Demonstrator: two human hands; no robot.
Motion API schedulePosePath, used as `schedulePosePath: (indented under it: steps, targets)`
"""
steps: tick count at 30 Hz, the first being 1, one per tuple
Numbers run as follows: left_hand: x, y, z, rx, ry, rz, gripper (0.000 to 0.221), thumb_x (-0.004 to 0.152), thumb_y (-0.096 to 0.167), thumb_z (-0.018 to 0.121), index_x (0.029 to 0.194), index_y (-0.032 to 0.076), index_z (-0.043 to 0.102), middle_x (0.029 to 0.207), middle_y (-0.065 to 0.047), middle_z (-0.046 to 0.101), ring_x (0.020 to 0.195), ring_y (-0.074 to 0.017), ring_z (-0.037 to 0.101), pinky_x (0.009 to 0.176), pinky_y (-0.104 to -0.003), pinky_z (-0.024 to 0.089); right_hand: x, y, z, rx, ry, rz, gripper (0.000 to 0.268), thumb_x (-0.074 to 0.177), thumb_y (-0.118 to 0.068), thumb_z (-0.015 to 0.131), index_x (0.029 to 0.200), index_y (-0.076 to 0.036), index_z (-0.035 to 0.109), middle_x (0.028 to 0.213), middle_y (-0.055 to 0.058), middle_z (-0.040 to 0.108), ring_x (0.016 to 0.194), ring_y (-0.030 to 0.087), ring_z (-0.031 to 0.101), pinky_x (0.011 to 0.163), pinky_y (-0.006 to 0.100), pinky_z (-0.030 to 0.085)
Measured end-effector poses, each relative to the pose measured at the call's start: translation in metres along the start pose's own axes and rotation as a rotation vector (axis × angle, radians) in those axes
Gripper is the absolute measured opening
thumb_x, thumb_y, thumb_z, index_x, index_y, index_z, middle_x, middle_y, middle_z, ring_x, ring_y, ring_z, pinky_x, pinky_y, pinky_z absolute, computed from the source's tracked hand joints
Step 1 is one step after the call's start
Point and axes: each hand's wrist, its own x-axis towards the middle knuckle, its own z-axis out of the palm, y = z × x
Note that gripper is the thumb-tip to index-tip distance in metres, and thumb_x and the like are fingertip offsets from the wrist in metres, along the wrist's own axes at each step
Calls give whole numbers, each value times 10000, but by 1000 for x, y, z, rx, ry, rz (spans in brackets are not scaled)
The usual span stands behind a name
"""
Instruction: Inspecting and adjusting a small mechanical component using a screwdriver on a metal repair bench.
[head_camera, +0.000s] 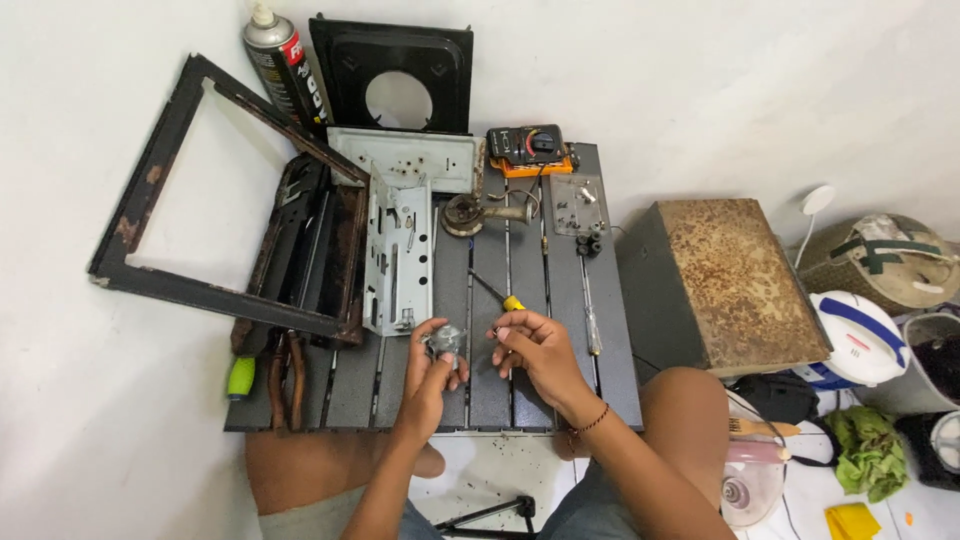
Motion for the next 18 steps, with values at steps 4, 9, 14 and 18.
schedulePosePath:
  steps: [4,9,14,18]
  targets:
    - [-2,5,8,48,62,-86,418,991,187,503,1399,136,429,731,-88,557,650,-160,507,629,-307,408,12,-58,-14,-195,4,-73,177,912,-70,696,1021,69,703,922,197,763,635,236,697,452,315,578]
    - [-2,4,7,84,85,-123,422,974,179,507,1392,155,455,776,-83,570,677,-160,534,629,-305,426,83,-124,-70,-915,326,-381,108,1003,-121,684,1069,-64,749,782,51,721,582,104,611,511,205,539]
    - [0,10,9,123,79,-157,434,968,220,520,1394,159,465,776,-75,574,696,-165,556,651,-317,426,186,-115,-133,-1314,332,-410,128,906,-237,729,930,-145,814,879,10,792,833,159,740,751,356,597]
    - [0,2,7,89,82,-140,432,968,213,532,1391,163,464,804,-80,566,688,-162,556,633,-310,428,212,-99,-134,-1396,211,-227,151,897,-208,698,930,-132,824,895,64,787,867,216,727,686,402,630]
